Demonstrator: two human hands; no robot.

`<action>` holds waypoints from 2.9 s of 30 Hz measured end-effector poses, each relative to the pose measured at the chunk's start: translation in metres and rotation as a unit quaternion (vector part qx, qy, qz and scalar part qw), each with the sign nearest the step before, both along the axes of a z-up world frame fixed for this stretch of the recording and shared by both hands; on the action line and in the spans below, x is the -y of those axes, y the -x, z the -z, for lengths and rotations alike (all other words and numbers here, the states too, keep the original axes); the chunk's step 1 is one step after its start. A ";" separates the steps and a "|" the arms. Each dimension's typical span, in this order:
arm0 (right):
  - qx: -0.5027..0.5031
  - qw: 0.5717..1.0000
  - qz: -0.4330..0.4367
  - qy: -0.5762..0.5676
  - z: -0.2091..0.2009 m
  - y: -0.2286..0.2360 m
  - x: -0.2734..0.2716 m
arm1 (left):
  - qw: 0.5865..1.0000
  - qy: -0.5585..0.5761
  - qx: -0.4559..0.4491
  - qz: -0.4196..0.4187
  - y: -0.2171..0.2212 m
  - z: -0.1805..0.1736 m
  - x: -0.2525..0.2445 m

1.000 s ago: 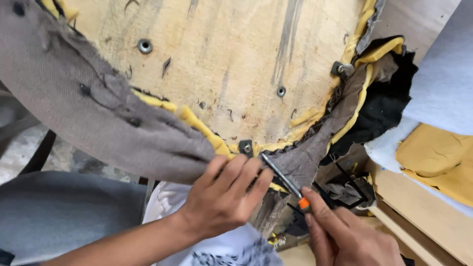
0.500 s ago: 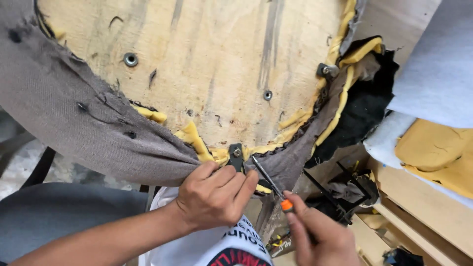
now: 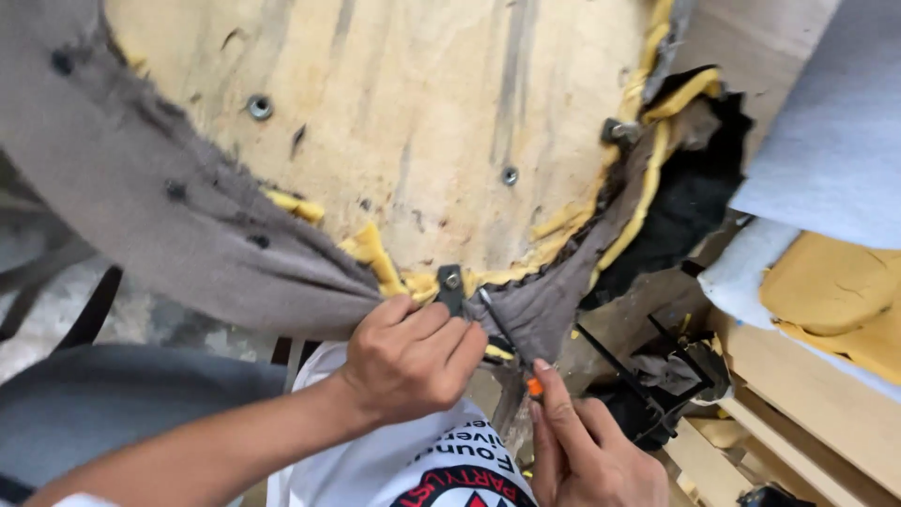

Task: Removing staples and old fabric from a chair seat using a screwdriver as a pry tool.

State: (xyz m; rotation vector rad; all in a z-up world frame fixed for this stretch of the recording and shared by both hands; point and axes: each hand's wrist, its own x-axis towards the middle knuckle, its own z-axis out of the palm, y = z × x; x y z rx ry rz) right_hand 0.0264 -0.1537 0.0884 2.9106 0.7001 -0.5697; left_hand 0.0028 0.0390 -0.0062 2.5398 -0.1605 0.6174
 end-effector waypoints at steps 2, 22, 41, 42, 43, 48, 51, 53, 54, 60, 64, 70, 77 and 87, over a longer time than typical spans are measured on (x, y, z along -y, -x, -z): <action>-0.016 0.996 0.062 -0.066 -0.002 -0.002 -0.002 | 1.000 0.005 0.007 -0.004 -0.001 -0.001 0.001; -0.335 0.623 0.604 -0.368 0.052 0.019 0.036 | 1.000 0.005 0.001 0.002 0.007 -0.001 0.005; -0.257 0.872 0.408 -0.085 -0.016 -0.035 0.012 | 0.997 -0.019 0.061 0.039 0.001 0.001 -0.010; -0.259 0.873 0.406 -0.078 -0.016 -0.029 0.013 | 0.998 -0.013 0.055 0.035 0.002 0.001 -0.011; -0.137 0.959 0.233 -0.087 -0.016 -0.023 0.014 | 0.998 -0.023 0.049 0.029 0.003 0.002 -0.011; 0.071 0.993 -0.019 -0.094 -0.011 -0.007 0.002 | 0.999 -0.018 0.026 0.023 0.003 0.005 -0.008; 0.107 0.985 -0.038 -0.128 -0.010 -0.008 -0.006 | 0.999 -0.011 0.031 0.020 0.000 0.000 -0.009; 0.098 0.990 -0.044 -0.093 -0.014 -0.009 -0.006 | 0.999 -0.019 0.025 0.007 -0.003 -0.001 -0.008; 0.098 0.990 -0.043 -0.093 -0.012 -0.008 -0.006 | 0.999 -0.020 0.025 0.008 -0.002 -0.002 -0.008; 0.154 0.984 -0.064 -0.058 -0.015 -0.005 -0.010 | 0.999 -0.040 -0.001 0.012 -0.001 -0.002 -0.007; 0.079 0.994 -0.067 -0.037 -0.019 -0.006 -0.001 | 1.000 -0.024 0.012 -0.011 -0.002 0.000 -0.007; 0.117 0.990 -0.072 -0.013 -0.016 -0.004 -0.007 | 0.999 -0.027 0.018 -0.026 -0.001 0.002 -0.005; 0.193 0.968 -0.154 -0.045 -0.010 -0.003 -0.021 | 0.998 -0.029 0.062 0.009 -0.002 0.002 -0.011; -0.328 0.778 0.449 -0.291 0.031 -0.025 0.035 | 0.997 -0.022 0.072 0.005 -0.002 0.005 -0.011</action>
